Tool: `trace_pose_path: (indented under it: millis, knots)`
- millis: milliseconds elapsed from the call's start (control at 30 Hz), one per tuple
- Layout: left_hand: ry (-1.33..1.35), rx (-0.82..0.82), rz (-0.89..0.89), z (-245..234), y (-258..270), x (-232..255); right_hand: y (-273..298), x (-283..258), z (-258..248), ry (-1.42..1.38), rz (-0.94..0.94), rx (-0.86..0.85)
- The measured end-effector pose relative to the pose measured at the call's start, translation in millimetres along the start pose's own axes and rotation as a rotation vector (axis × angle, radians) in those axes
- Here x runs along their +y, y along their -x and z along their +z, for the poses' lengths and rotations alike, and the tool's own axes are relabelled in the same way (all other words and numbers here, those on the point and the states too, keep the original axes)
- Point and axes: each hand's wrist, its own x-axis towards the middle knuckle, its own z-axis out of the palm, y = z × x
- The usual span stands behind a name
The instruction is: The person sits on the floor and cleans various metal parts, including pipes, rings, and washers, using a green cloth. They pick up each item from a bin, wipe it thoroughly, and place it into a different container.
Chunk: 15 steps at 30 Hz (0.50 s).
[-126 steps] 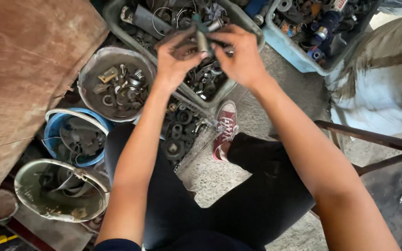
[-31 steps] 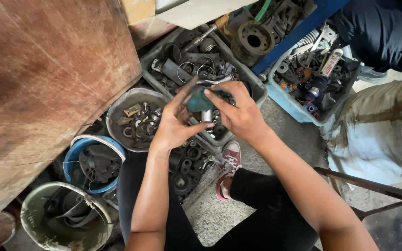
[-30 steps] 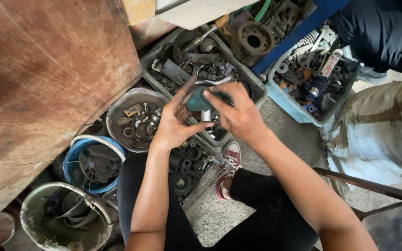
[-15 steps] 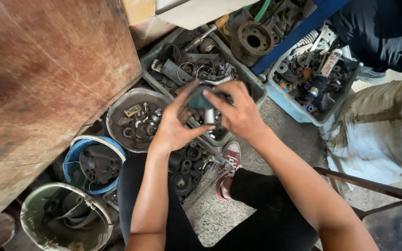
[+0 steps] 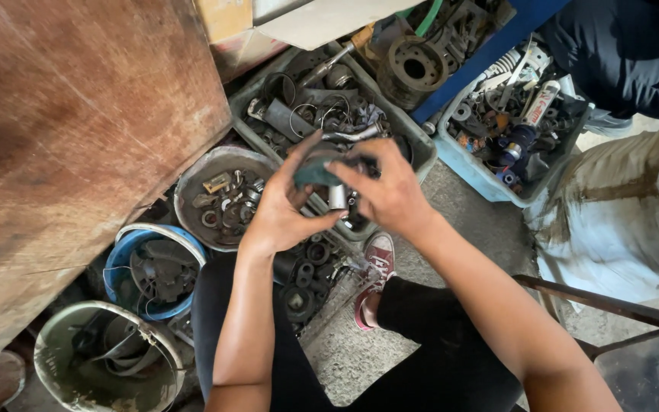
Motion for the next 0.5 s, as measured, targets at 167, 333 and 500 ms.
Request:
trace_pose_path:
  millis: [167,333,500]
  knots:
    - [0.131,-0.021,0.026,-7,0,0,11,-2,9,-0.037,-0.172,0.015]
    - [-0.048,-0.002,0.022,5,1,8,9,11,8,0.046,-0.132,0.028]
    - [0.055,0.051,0.004,-2,-5,-8,18,7,21,-0.074,-0.018,0.021]
